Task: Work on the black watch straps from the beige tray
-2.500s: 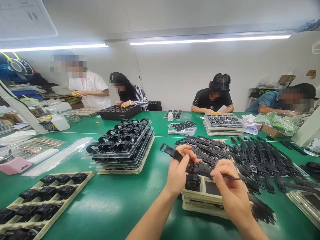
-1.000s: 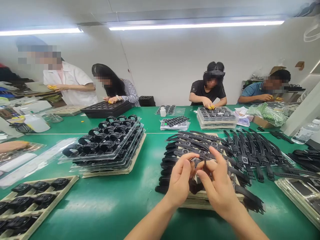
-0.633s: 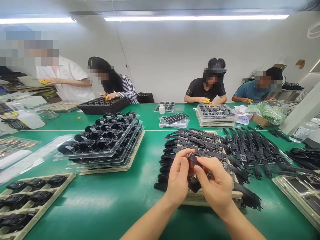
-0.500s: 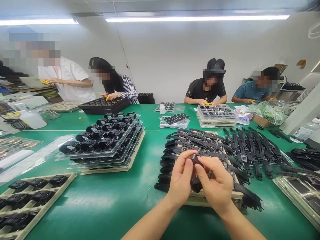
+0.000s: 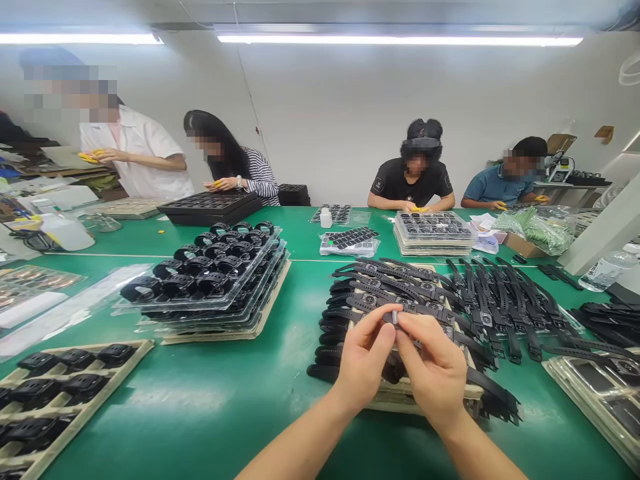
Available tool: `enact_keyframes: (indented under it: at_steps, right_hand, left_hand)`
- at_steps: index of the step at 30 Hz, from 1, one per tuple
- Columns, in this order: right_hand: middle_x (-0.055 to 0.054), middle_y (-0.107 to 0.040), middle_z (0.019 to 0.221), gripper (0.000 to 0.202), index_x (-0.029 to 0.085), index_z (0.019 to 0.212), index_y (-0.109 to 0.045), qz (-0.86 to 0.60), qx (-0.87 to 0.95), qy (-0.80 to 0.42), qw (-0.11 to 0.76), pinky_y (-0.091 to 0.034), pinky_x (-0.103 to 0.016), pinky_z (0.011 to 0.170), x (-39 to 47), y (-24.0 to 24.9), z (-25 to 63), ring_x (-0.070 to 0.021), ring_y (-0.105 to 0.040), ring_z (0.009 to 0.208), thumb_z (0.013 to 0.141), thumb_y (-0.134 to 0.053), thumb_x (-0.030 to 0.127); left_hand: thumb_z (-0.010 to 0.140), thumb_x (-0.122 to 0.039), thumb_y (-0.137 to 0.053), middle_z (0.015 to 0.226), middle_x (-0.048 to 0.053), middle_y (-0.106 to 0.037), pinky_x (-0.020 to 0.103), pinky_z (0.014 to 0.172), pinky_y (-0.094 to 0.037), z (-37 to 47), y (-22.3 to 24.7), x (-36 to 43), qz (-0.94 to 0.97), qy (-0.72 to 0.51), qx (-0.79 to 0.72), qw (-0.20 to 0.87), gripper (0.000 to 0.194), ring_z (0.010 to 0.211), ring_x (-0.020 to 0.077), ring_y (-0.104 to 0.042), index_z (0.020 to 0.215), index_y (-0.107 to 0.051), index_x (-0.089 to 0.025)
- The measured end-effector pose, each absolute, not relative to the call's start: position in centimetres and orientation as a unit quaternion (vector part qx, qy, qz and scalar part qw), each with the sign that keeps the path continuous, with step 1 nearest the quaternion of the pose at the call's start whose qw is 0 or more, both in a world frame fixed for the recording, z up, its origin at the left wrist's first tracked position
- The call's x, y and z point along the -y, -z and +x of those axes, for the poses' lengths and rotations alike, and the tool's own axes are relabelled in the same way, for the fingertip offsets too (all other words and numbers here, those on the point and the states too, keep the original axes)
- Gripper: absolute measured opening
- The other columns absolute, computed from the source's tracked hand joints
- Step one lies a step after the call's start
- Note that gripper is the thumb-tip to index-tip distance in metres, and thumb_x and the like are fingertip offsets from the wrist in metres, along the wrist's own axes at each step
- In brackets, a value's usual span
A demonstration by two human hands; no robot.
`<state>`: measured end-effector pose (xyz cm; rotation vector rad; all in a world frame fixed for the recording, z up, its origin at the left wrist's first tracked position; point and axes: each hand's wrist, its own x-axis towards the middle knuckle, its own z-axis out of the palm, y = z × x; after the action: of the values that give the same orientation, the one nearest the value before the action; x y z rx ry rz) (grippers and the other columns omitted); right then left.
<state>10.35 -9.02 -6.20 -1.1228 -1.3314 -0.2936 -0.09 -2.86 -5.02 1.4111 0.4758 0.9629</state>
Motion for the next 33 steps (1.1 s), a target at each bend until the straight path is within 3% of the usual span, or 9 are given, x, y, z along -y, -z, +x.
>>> enact_keyframes:
  at_steps: [4, 15, 19, 20, 22, 25, 27, 29, 33]
  right_hand:
    - [0.0, -0.064, 0.118, 0.039, 0.02, 0.117, -0.068, -0.504, 0.611, 0.134, 0.595, -0.056, -0.008, 0.099, 8.9, 6.4, 10.0, 0.0032, -0.061, 0.112, 0.081, -0.061, 0.008]
    - [-0.003, -0.067, 0.105, 0.023, 0.013, 0.1, -0.07, -0.516, 0.554, 0.174, 0.63, -0.056, -0.007, 0.094, 9.0, 6.0, 9.0, 0.0027, -0.065, 0.102, 0.079, -0.063, 0.007]
    - [-0.002, -0.065, 0.105, 0.022, 0.014, 0.096, -0.072, -0.491, 0.572, 0.189, 0.629, -0.054, -0.004, 0.099, 9.1, 5.9, 9.3, 0.0034, -0.064, 0.107, 0.076, -0.065, 0.006]
    - [-0.003, -0.065, 0.103, 0.019, 0.014, 0.094, -0.072, -0.483, 0.576, 0.156, 0.64, -0.055, -0.005, 0.099, 9.2, 6.0, 9.6, 0.0029, -0.064, 0.106, 0.079, -0.063, 0.008]
    - [-0.005, -0.064, 0.103, 0.02, 0.015, 0.1, -0.071, -0.483, 0.55, 0.03, 0.681, -0.056, -0.007, 0.094, 9.4, 6.1, 10.5, 0.0022, -0.064, 0.101, 0.086, -0.058, 0.019]
    - [-0.007, -0.059, 0.106, 0.039, 0.015, 0.11, -0.069, -0.505, 0.494, -0.22, 0.672, -0.054, -0.005, 0.088, 9.8, 5.5, 12.0, 0.0022, -0.059, 0.097, 0.089, -0.056, 0.044]
    - [-0.007, -0.055, 0.096, 0.048, 0.008, 0.087, -0.069, -0.507, 0.511, -0.339, 0.605, -0.05, -0.003, 0.08, 10.1, 4.7, 12.9, 0.0026, -0.054, 0.089, 0.084, -0.059, 0.054]
    - [-0.006, -0.05, 0.085, 0.057, 0.002, 0.066, -0.06, -0.524, 0.493, -0.378, 0.582, -0.046, -0.004, 0.069, 10.3, 3.8, 13.5, 0.0037, -0.048, 0.078, 0.079, -0.063, 0.058]
    - [-0.006, -0.053, 0.089, 0.063, 0.006, 0.087, -0.068, -0.548, 0.327, -0.338, 0.691, -0.044, -0.01, 0.062, 10.3, 2.8, 14.6, 0.0018, -0.047, 0.072, 0.064, -0.073, 0.064]
  left_hand:
    - [0.087, -0.064, -0.057, 0.123, 0.005, -0.065, 0.006, 0.094, -0.05, -0.2, 4.8, 2.5, 0.604, -0.45, -0.22, 0.621, 0.059, 0.109, 0.0049, -0.062, 0.12, -0.069, -0.017]
    - [0.082, -0.066, -0.061, 0.133, 0.012, -0.059, 0.021, 0.108, -0.052, 0.0, 4.7, 2.8, 0.6, -0.396, -0.213, 0.662, 0.07, 0.116, 0.0131, -0.062, 0.125, -0.066, -0.011]
    - [0.08, -0.067, -0.063, 0.108, 0.01, -0.064, 0.017, 0.094, -0.055, -0.1, 4.4, 2.8, 0.571, -0.4, -0.185, 0.693, 0.066, 0.091, 0.0062, -0.061, 0.108, -0.064, -0.007]
    - [0.078, -0.068, -0.065, 0.091, 0.006, -0.061, 0.014, 0.078, -0.055, -0.2, 4.2, 2.8, 0.559, -0.388, -0.187, 0.708, 0.066, 0.075, 0.0027, -0.055, 0.104, -0.062, -0.007]
    - [0.074, -0.068, -0.068, 0.065, -0.003, -0.04, 0.009, 0.05, -0.037, -0.4, 3.6, 2.9, 0.537, -0.337, -0.197, 0.748, 0.065, 0.053, -0.0025, -0.035, 0.096, -0.055, -0.008]
    - [0.072, -0.068, -0.069, 0.06, -0.007, -0.019, 0.009, 0.043, -0.015, -0.7, 3.2, 2.9, 0.54, -0.221, -0.18, 0.792, 0.066, 0.046, -0.0041, -0.02, 0.079, -0.036, -0.011]
    - [0.073, -0.068, -0.068, 0.059, -0.006, -0.02, 0.01, 0.042, -0.017, -0.7, 3.2, 2.9, 0.563, -0.158, -0.169, 0.793, 0.067, 0.046, -0.004, -0.02, 0.075, -0.031, -0.012]
    - [0.076, -0.069, -0.064, 0.058, -0.005, -0.025, 0.011, 0.043, -0.018, -0.6, 3.5, 3.0, 0.58, -0.131, -0.171, 0.786, 0.063, 0.046, -0.0028, -0.023, 0.077, -0.04, -0.01]
    - [0.081, -0.059, -0.058, 0.059, 0.002, -0.043, 0.014, 0.051, -0.036, 0.0, 4.1, 3.5, 0.56, -0.124, -0.186, 0.798, 0.053, 0.051, 0.0033, -0.043, 0.083, -0.056, -0.006]
